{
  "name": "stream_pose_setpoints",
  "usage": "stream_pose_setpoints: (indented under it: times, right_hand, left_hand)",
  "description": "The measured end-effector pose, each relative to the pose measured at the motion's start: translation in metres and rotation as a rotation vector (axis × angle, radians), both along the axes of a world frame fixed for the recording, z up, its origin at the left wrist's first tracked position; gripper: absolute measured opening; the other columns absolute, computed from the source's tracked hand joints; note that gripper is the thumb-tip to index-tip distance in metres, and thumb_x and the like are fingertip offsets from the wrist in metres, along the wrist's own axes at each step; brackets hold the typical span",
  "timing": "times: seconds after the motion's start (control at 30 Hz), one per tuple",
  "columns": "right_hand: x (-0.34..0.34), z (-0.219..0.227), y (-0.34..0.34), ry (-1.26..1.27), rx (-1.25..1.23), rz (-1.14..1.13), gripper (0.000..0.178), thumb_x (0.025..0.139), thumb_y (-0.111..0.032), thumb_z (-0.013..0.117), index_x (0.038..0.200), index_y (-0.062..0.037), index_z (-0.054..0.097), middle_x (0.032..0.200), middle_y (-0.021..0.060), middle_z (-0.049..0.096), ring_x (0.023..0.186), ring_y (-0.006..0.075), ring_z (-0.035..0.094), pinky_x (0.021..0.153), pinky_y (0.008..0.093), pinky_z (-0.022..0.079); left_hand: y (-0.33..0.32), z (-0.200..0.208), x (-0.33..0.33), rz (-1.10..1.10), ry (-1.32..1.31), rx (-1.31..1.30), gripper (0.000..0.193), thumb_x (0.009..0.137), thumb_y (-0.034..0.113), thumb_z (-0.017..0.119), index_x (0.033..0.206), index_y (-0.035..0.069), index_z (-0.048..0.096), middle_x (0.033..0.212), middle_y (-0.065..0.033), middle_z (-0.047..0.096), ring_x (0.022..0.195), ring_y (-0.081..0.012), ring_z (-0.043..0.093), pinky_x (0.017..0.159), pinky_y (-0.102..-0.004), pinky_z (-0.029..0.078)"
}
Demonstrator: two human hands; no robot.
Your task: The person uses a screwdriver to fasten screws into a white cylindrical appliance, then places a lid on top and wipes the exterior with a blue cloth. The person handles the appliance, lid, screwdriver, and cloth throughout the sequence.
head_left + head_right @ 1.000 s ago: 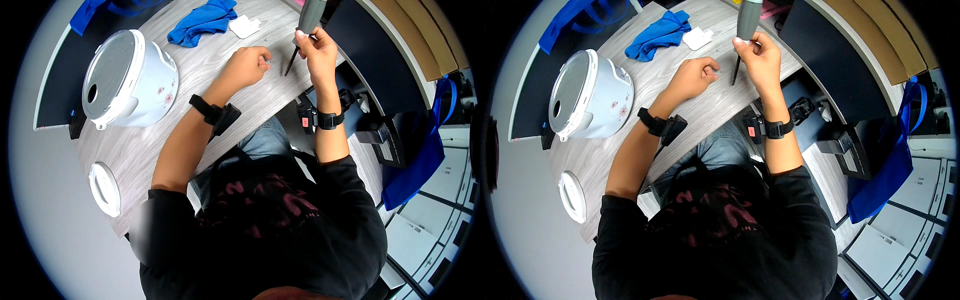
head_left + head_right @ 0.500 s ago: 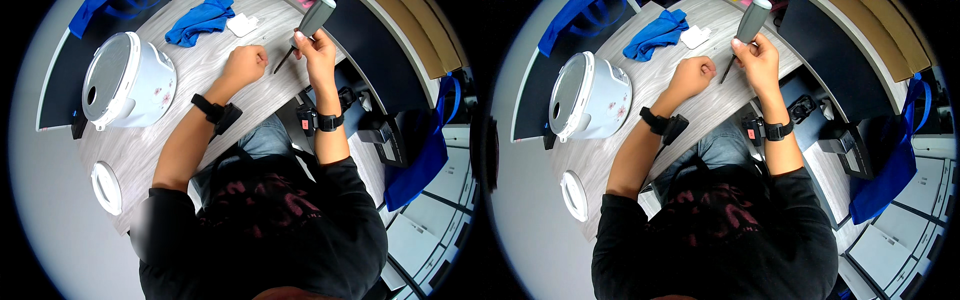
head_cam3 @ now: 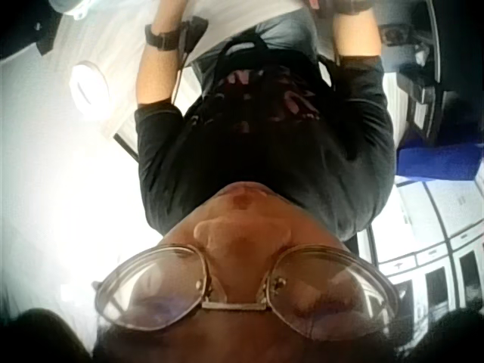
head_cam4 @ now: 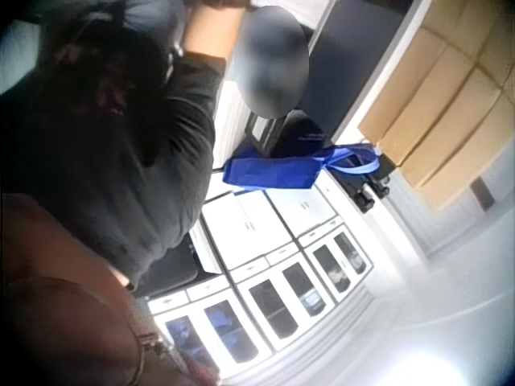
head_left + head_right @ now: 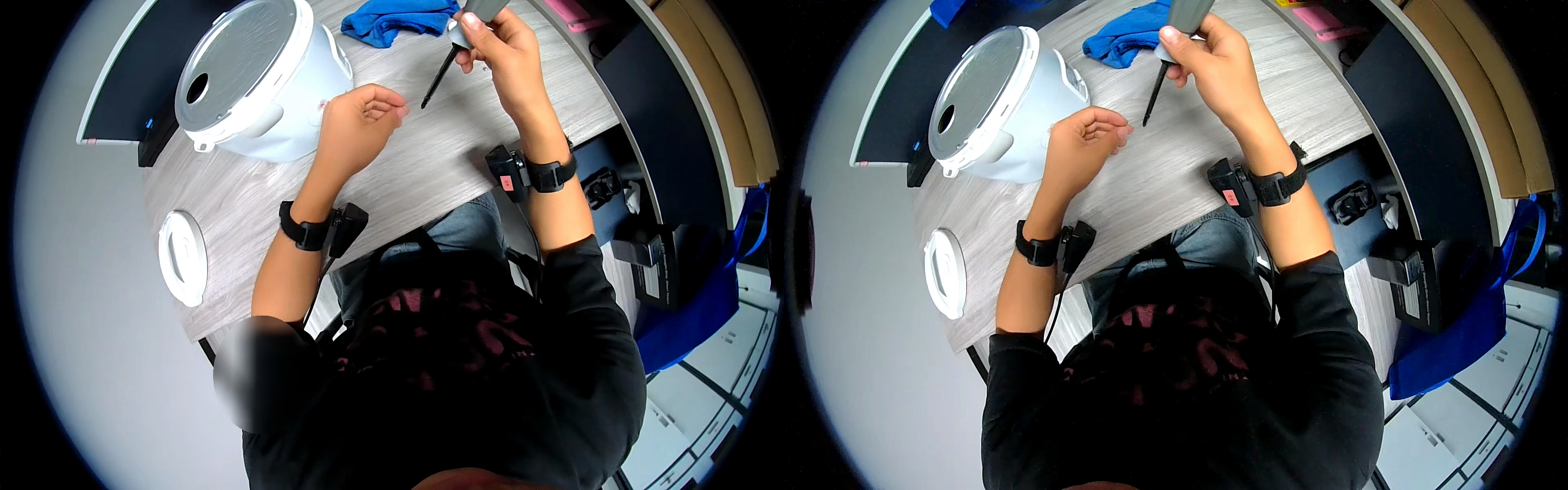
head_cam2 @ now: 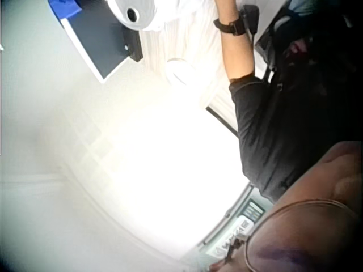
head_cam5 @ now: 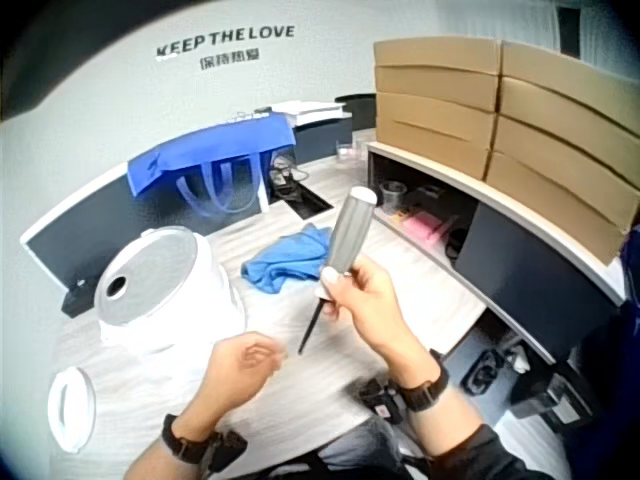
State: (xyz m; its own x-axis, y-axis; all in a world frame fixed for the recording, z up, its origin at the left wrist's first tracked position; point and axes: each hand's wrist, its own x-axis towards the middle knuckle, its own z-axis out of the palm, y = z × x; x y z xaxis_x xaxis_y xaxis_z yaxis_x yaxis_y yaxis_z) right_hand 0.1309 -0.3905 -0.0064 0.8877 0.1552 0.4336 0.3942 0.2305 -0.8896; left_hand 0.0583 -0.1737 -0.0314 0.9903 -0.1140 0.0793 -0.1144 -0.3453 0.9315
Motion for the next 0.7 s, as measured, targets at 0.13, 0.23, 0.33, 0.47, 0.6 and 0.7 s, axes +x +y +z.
stream_pose_setpoints:
  times: [0.13, 0.23, 0.33, 0.47, 0.6, 0.7]
  right_hand:
    - [0.003, 0.014, 0.015, 0.086, 0.126, 0.169, 0.015, 0.098, -0.015, 0.064, 0.107, -0.0033, 0.062, 0.082, 0.0022, 0.062, 0.062, 0.0099, 0.058, 0.056, 0.0240, 0.049]
    - [0.004, 0.015, 0.026, 0.077, 0.114, 0.206, 0.016, 0.098, -0.016, 0.065, 0.108, -0.0028, 0.062, 0.081, 0.0018, 0.061, 0.062, 0.0093, 0.058, 0.056, 0.0239, 0.049]
    - [0.002, 0.019, 0.033, 0.083, 0.109, 0.248, 0.018, 0.098, -0.016, 0.065, 0.109, -0.0029, 0.062, 0.081, 0.0011, 0.061, 0.063, 0.0083, 0.057, 0.056, 0.0232, 0.048]
    - [0.004, 0.019, 0.037, 0.083, 0.092, 0.252, 0.017, 0.098, -0.016, 0.065, 0.109, -0.0038, 0.062, 0.082, 0.0005, 0.061, 0.063, 0.0076, 0.056, 0.056, 0.0226, 0.048]
    - [0.003, 0.017, 0.040, 0.088, 0.106, 0.252, 0.016, 0.098, -0.017, 0.066, 0.107, -0.0040, 0.061, 0.080, -0.0002, 0.060, 0.061, 0.0071, 0.055, 0.055, 0.0218, 0.046]
    - [0.006, 0.015, 0.043, -0.036, -0.059, 0.192, 0.024, 0.096, -0.025, 0.069, 0.105, -0.0031, 0.066, 0.079, 0.0015, 0.064, 0.066, 0.0091, 0.062, 0.058, 0.0236, 0.050]
  left_hand:
    - [0.009, -0.003, -0.010, 0.052, -0.050, -0.049, 0.022, 0.087, 0.002, 0.074, 0.109, 0.000, 0.070, 0.088, -0.0068, 0.075, 0.073, -0.0070, 0.067, 0.068, -0.0205, 0.054]
    - [0.008, 0.010, -0.019, 0.031, -0.011, 0.011, 0.027, 0.090, -0.004, 0.069, 0.116, -0.006, 0.065, 0.100, -0.0124, 0.074, 0.083, -0.0100, 0.068, 0.071, -0.0207, 0.055]
    - [0.009, 0.009, -0.021, 0.006, -0.079, 0.036, 0.029, 0.090, -0.004, 0.068, 0.118, -0.008, 0.064, 0.100, -0.0125, 0.074, 0.084, -0.0103, 0.068, 0.073, -0.0214, 0.056]
    - [0.010, 0.011, -0.021, -0.001, -0.064, -0.007, 0.031, 0.090, -0.005, 0.067, 0.120, -0.008, 0.064, 0.101, -0.0129, 0.074, 0.085, -0.0106, 0.068, 0.074, -0.0221, 0.057]
    - [0.011, 0.008, -0.019, -0.005, -0.086, -0.001, 0.031, 0.090, -0.006, 0.067, 0.120, -0.009, 0.064, 0.101, -0.0133, 0.074, 0.085, -0.0111, 0.068, 0.074, -0.0222, 0.057]
    - [0.014, 0.006, -0.018, -0.011, -0.100, 0.006, 0.029, 0.089, -0.006, 0.067, 0.118, -0.008, 0.065, 0.100, -0.0127, 0.074, 0.086, -0.0113, 0.069, 0.075, -0.0223, 0.057]
